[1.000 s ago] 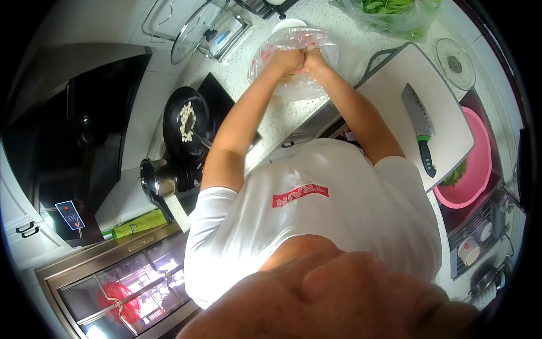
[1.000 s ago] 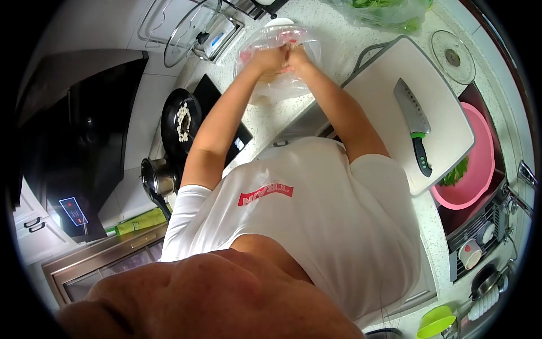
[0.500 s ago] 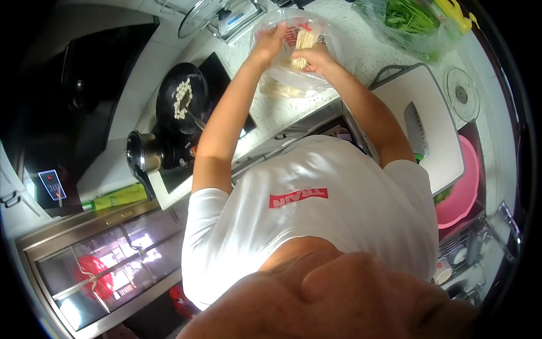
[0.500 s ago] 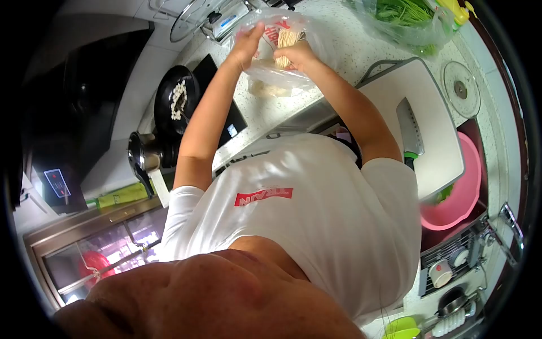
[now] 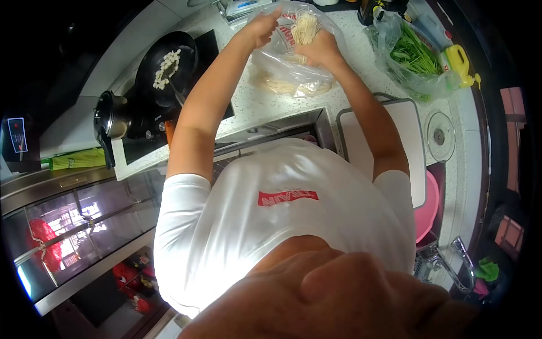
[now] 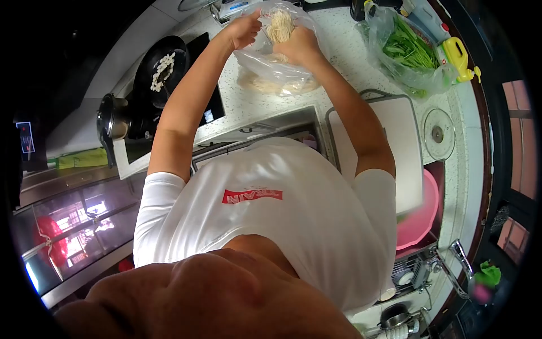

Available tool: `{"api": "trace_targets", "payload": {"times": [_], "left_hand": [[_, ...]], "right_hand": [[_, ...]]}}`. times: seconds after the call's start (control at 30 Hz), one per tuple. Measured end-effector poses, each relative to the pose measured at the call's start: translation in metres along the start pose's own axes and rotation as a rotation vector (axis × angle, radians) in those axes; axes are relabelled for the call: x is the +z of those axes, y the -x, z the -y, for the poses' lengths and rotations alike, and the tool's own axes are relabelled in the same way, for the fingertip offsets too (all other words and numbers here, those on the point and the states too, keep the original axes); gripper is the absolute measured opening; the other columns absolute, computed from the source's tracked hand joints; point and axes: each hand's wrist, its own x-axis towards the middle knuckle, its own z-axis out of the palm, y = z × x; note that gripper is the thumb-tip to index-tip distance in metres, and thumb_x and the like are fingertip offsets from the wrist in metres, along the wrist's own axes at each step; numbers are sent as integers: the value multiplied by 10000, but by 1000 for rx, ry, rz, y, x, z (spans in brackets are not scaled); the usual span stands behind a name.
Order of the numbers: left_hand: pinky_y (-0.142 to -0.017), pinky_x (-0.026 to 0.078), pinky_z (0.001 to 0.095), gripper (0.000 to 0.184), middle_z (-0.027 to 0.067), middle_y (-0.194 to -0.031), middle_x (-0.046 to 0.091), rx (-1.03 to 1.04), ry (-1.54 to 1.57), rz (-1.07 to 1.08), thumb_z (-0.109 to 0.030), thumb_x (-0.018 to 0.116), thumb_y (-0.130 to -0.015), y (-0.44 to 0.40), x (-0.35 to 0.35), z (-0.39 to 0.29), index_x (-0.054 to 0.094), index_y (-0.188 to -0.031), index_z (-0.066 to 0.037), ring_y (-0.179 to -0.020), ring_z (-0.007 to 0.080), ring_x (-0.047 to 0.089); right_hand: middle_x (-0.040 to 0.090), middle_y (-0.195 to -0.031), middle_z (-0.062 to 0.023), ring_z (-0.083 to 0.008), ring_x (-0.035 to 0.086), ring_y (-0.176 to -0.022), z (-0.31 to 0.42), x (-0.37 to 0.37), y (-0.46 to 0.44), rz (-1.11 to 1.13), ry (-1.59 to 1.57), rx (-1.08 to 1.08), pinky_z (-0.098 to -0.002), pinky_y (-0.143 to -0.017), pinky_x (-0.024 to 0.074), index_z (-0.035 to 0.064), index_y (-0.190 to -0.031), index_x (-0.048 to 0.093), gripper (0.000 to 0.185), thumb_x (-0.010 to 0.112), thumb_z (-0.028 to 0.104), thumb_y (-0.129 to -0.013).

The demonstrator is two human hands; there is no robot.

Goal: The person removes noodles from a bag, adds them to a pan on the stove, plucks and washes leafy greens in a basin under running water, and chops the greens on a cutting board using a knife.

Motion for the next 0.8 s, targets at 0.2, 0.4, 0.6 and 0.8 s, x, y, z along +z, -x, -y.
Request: {"api": "trace_targets", "payload": {"times": [0.2,0.4,0.6,0.8], "left_hand": [[-1116,136,380,778,257,-1434,207,115,158,232,-505,417,-914,32,-9,-6,251,-1333,129,-1364,341,143],[-1069,296,345,632,217,-1330,404,242,376,278,-417,395,-952,113,-21,-12,357,-1288,117,-1255,265,388],[-1073,306,351,556,242,-1353,379,343,469,322,-338,334,-983,206,-90,42,364,-1279,131,-1282,281,371],[-1049,332,343,528,214,-1336,423,469,384,139,-339,397,-965,275,-195,91,416,-1272,90,-1259,274,407]], "right_hand": [[658,-755,-115,-162,634,-547,25,-36,2,11,-191,-207,-266,-445,501,-49,-877,628,377,755,190,-613],[656,-780,-61,-126,629,-631,34,-53,-22,236,-247,-226,-222,-443,486,-1,-885,637,254,730,145,-699],[632,-831,-41,-108,609,-650,124,-54,-19,327,-207,-333,-210,-448,492,34,-928,622,255,709,154,-721],[643,-800,-87,-161,616,-617,236,20,-64,649,61,-455,-254,-485,506,31,-960,626,276,667,179,-730]]}}
